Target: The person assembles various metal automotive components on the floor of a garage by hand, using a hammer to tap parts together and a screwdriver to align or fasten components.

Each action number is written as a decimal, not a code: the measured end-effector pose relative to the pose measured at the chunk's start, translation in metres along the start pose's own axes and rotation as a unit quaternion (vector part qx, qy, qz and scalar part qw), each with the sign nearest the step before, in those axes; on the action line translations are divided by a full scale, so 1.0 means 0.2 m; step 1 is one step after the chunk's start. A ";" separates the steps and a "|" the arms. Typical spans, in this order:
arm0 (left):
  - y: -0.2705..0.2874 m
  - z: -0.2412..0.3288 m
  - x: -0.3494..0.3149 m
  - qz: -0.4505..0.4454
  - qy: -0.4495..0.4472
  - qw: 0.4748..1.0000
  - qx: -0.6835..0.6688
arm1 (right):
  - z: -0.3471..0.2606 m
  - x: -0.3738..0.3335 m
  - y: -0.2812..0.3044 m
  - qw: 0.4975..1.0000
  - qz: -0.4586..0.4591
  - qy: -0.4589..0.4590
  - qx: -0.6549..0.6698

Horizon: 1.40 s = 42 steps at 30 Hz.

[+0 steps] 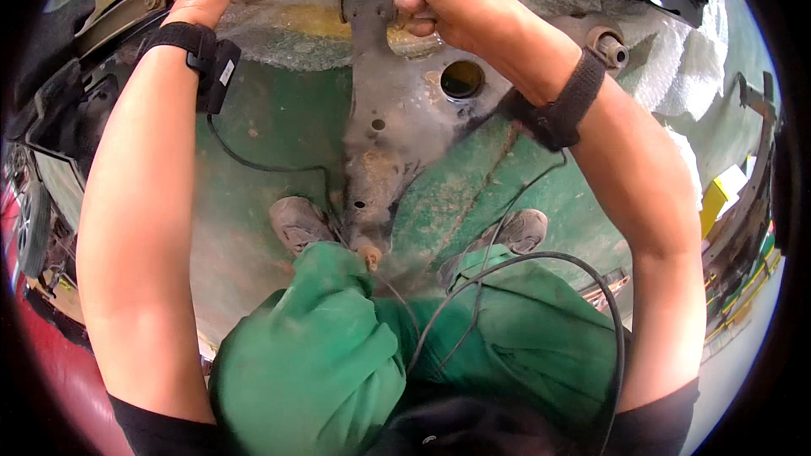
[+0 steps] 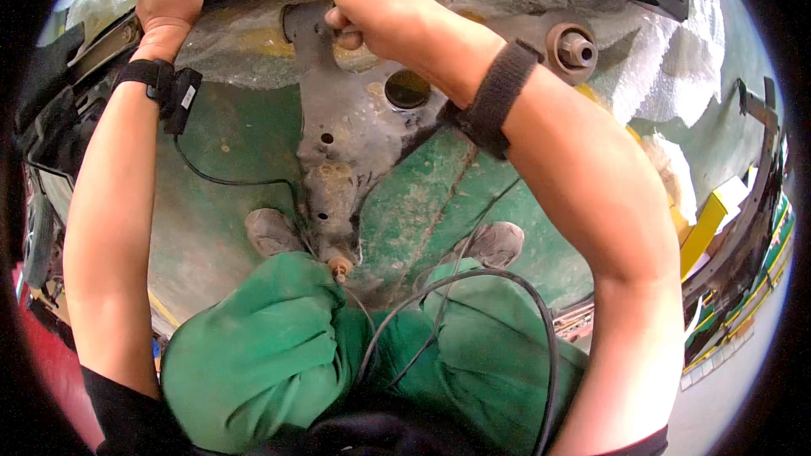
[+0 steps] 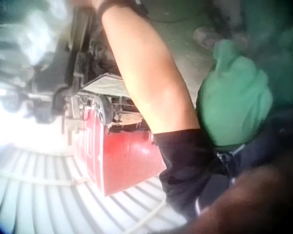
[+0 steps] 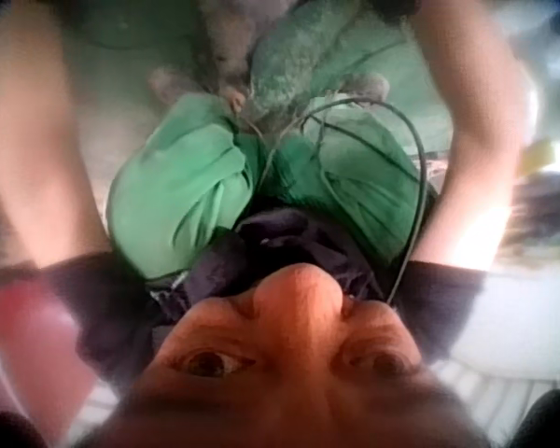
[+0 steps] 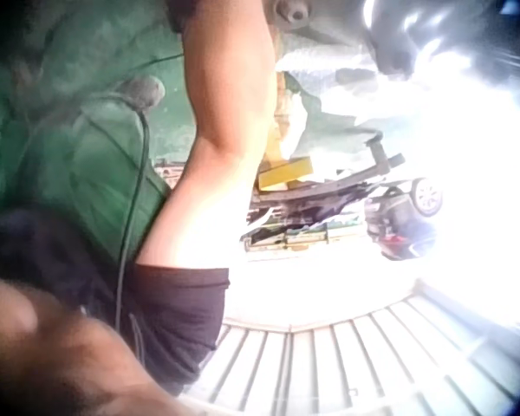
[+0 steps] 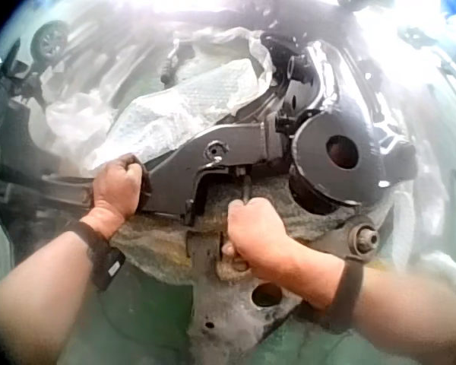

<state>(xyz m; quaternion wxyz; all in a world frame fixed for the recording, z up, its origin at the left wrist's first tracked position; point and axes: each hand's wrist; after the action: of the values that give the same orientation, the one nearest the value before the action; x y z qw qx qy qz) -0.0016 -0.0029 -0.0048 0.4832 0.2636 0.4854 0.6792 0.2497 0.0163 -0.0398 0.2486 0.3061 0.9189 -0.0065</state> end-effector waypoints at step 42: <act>-0.02 -0.06 -0.01 -0.006 0.034 0.999 0.035 | -0.26 -0.58 0.26 0.925 -0.043 -0.030 -0.376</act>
<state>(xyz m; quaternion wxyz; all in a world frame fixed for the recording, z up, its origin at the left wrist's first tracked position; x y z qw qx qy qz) -0.0086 -0.0093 -0.0124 0.4610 0.2538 0.5268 0.6675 0.3362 0.0021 0.0665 0.3720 0.1498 0.8586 0.3193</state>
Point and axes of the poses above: each hand's wrist, its own x-axis towards the middle knuckle, its own y-axis out of the back of the hand, z = x × y, and after that the axes turned 12 degrees about -z, right-handed
